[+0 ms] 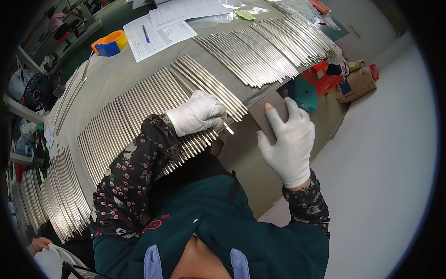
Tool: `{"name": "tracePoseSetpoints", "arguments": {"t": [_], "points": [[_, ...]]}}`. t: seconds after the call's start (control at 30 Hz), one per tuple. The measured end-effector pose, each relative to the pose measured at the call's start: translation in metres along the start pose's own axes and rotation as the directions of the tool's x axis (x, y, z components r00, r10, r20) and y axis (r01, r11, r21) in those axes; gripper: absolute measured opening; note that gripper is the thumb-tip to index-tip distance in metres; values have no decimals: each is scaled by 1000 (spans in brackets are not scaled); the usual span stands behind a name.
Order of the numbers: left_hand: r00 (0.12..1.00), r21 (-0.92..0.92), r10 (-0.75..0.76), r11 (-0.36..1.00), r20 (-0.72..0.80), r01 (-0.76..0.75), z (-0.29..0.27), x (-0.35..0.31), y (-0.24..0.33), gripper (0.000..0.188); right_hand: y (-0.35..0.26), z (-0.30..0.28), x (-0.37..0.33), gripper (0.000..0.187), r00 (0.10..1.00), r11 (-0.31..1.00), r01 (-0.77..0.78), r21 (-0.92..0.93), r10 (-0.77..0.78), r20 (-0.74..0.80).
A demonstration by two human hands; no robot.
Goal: Sanding the ends of a batch of thin rods using a sanding block.
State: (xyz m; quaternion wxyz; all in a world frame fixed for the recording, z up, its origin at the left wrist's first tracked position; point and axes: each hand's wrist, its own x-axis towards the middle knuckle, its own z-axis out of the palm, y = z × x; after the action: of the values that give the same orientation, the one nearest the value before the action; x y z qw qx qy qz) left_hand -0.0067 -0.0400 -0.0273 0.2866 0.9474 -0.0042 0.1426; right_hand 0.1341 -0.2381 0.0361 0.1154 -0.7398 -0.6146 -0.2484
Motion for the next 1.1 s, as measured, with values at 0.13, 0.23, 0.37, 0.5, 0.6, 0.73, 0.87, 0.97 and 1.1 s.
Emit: {"name": "tracePoseSetpoints", "arguments": {"t": [0.13, 0.23, 0.37, 0.5, 0.6, 0.73, 0.87, 0.97, 1.1], "points": [[999, 16, -24, 1000, 23, 24, -2, 3, 4, 11, -25, -2, -11, 51, 966, 927, 187, 324, -234, 113], [1000, -29, 0, 1000, -5, 0, -2, 1, 2, 9, 6, 8, -1, 53, 1000, 999, -28, -39, 28, 14], [996, -37, -74, 996, 54, 76, -1, 3, 1, 9, -25, -4, -12, 53, 951, 877, 213, 430, -288, 115], [1000, -21, 4, 1000, 0, -4, -3, 1, 2, 9, 7, 12, -2, 51, 999, 999, -39, -23, 40, 35], [1000, -31, -13, 999, 12, 14, 0, 3, -1, 10, -11, 1, -7, 54, 994, 974, 103, 202, -110, 24], [985, 5, -113, 994, 129, 113, -4, 7, 4, 15, -26, -4, -13, 54, 973, 953, 164, 253, -199, 120], [1000, 58, -2, 998, -8, 2, 4, 5, -2, 17, 0, 0, -1, 52, 999, 1000, 13, -7, -13, 31], [997, -37, -55, 998, 46, 57, 4, 8, -2, 18, -25, -7, -8, 52, 952, 903, 206, 376, -274, 137], [999, 138, -38, 990, -8, 39, 0, 4, 5, 15, 9, 10, -5, 53, 999, 997, -42, -59, 43, 12]]}}
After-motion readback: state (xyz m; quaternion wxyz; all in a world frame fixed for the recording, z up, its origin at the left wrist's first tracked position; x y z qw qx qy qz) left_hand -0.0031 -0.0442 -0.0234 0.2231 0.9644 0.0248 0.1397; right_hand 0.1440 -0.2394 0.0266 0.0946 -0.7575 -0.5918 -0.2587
